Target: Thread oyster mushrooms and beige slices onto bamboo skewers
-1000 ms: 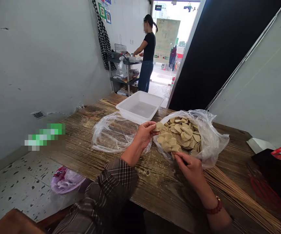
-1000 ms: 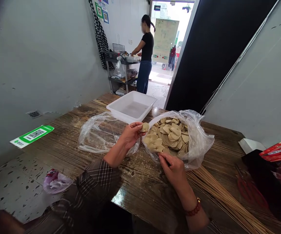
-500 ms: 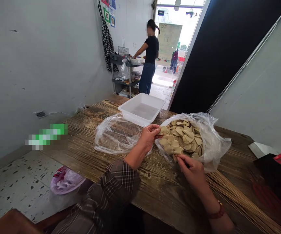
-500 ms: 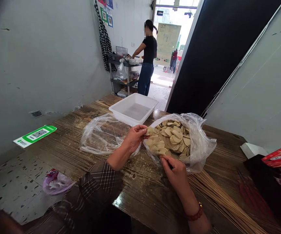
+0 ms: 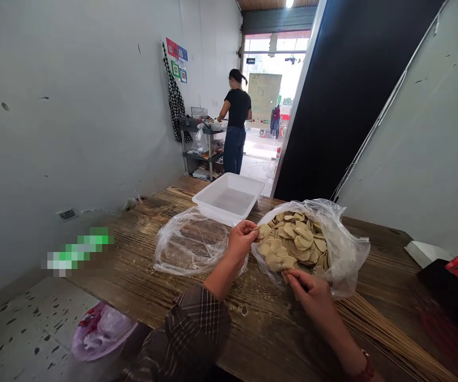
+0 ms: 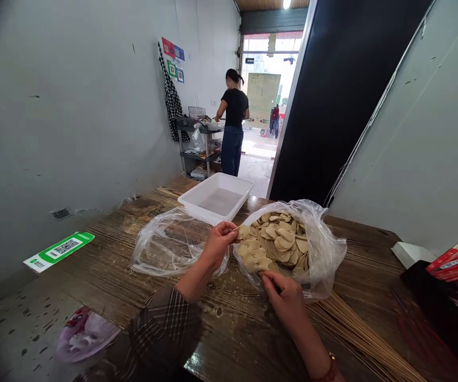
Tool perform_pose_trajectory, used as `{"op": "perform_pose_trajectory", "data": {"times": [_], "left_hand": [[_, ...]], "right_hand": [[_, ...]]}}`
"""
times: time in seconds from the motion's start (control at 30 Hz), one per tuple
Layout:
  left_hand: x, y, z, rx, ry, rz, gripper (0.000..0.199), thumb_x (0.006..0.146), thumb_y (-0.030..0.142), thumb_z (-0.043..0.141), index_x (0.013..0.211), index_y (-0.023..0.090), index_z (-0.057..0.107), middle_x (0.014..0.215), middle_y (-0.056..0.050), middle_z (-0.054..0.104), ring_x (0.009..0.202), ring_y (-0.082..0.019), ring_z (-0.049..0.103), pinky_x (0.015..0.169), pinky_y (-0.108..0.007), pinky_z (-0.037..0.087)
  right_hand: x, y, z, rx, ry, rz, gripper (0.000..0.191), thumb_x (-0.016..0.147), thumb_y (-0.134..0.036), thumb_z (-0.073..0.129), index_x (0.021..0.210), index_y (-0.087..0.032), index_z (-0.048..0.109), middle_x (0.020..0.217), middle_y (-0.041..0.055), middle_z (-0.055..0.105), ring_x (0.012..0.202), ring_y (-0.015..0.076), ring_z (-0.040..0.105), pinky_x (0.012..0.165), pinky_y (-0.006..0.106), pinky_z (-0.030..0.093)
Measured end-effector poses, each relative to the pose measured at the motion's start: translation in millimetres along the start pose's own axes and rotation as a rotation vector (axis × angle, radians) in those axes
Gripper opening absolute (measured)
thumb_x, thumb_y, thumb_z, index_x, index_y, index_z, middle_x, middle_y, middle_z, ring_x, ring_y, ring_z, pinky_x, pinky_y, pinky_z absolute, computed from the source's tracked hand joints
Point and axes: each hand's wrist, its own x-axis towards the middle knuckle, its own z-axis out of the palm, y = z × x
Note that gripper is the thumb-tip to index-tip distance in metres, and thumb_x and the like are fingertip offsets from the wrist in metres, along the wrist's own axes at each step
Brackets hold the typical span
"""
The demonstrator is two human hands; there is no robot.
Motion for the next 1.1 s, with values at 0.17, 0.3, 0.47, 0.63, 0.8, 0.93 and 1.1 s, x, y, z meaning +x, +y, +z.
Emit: {"op": "perform_pose_trajectory", "data": {"times": [0.17, 0.3, 0.47, 0.63, 0.8, 0.93, 1.1], "left_hand": [[1.4, -2.4, -0.8, 0.049, -0.025, 0.027, 0.02, 0.062, 0.026, 0.075, 0.071, 0.014, 0.061, 0.063, 0.001, 0.061, 0.058, -0.009, 0.055, 0.059, -0.023, 0.047], [0.0, -5.5, 1.0, 0.073, -0.036, 0.028, 0.019, 0.063, 0.025, 0.075, 0.071, 0.014, 0.061, 0.061, 0.002, 0.06, 0.056, -0.008, 0.052, 0.058, -0.022, 0.044], [-4.4, -6.6, 4.0, 0.035, -0.093, -0.019, 0.025, 0.063, 0.028, 0.08, 0.075, 0.014, 0.063, 0.061, 0.003, 0.059, 0.056, -0.006, 0.05, 0.057, -0.018, 0.039], [-3.5, -3.9, 3.3, -0.199, -0.104, -0.201, 0.044, 0.062, 0.044, 0.083, 0.092, 0.016, 0.066, 0.075, 0.0, 0.067, 0.062, -0.01, 0.061, 0.061, -0.021, 0.047], [-4.4, -1.0, 8.4, -0.338, -0.203, -0.339, 0.036, 0.079, 0.045, 0.071, 0.094, 0.012, 0.069, 0.088, -0.008, 0.072, 0.076, -0.015, 0.068, 0.066, -0.023, 0.053], [-11.2, 0.7, 15.9, -0.363, -0.276, -0.364, 0.03, 0.08, 0.035, 0.073, 0.098, 0.012, 0.07, 0.093, -0.011, 0.073, 0.085, -0.019, 0.069, 0.075, -0.028, 0.056], [-11.7, 0.4, 15.6, -0.337, -0.252, -0.323, 0.029, 0.074, 0.031, 0.077, 0.094, 0.012, 0.069, 0.091, -0.011, 0.074, 0.086, -0.021, 0.07, 0.071, -0.028, 0.057]], "right_hand": [[0.0, 0.1, 1.1, 0.015, -0.009, 0.03, 0.036, 0.091, -0.045, 0.051, 0.09, -0.02, 0.077, 0.087, 0.0076, 0.078, 0.077, 0.0246, 0.072, 0.07, 0.034, 0.055], [0.7, -2.2, 1.8, 0.031, 0.017, 0.048, 0.037, 0.089, -0.046, 0.053, 0.088, -0.019, 0.077, 0.085, 0.0081, 0.077, 0.076, 0.0247, 0.072, 0.069, 0.032, 0.055], [2.3, -7.6, 0.4, 0.073, 0.026, 0.087, 0.037, 0.089, -0.046, 0.053, 0.087, -0.018, 0.077, 0.081, 0.0069, 0.076, 0.074, 0.0222, 0.07, 0.068, 0.029, 0.053], [1.8, -16.9, -7.0, 0.09, 0.027, 0.128, 0.036, 0.088, -0.044, 0.054, 0.086, -0.015, 0.076, 0.052, -0.0003, 0.06, 0.048, 0.0137, 0.054, 0.05, 0.024, 0.041], [2.3, -20.7, -9.7, 0.128, 0.03, 0.128, 0.034, 0.087, -0.043, 0.056, 0.085, -0.015, 0.075, 0.051, -0.002, 0.056, 0.047, 0.0113, 0.049, 0.049, 0.023, 0.038], [1.8, -17.2, -7.6, 0.14, 0.025, 0.129, 0.033, 0.087, -0.043, 0.057, 0.087, -0.015, 0.076, 0.051, -0.0018, 0.056, 0.047, 0.0114, 0.049, 0.05, 0.024, 0.039], [1.4, -11.0, -5.7, 0.126, -0.028, 0.113, 0.033, 0.088, -0.041, 0.057, 0.096, -0.016, 0.076, 0.058, 0.0007, 0.064, 0.051, 0.0132, 0.054, 0.052, 0.025, 0.043]]}}
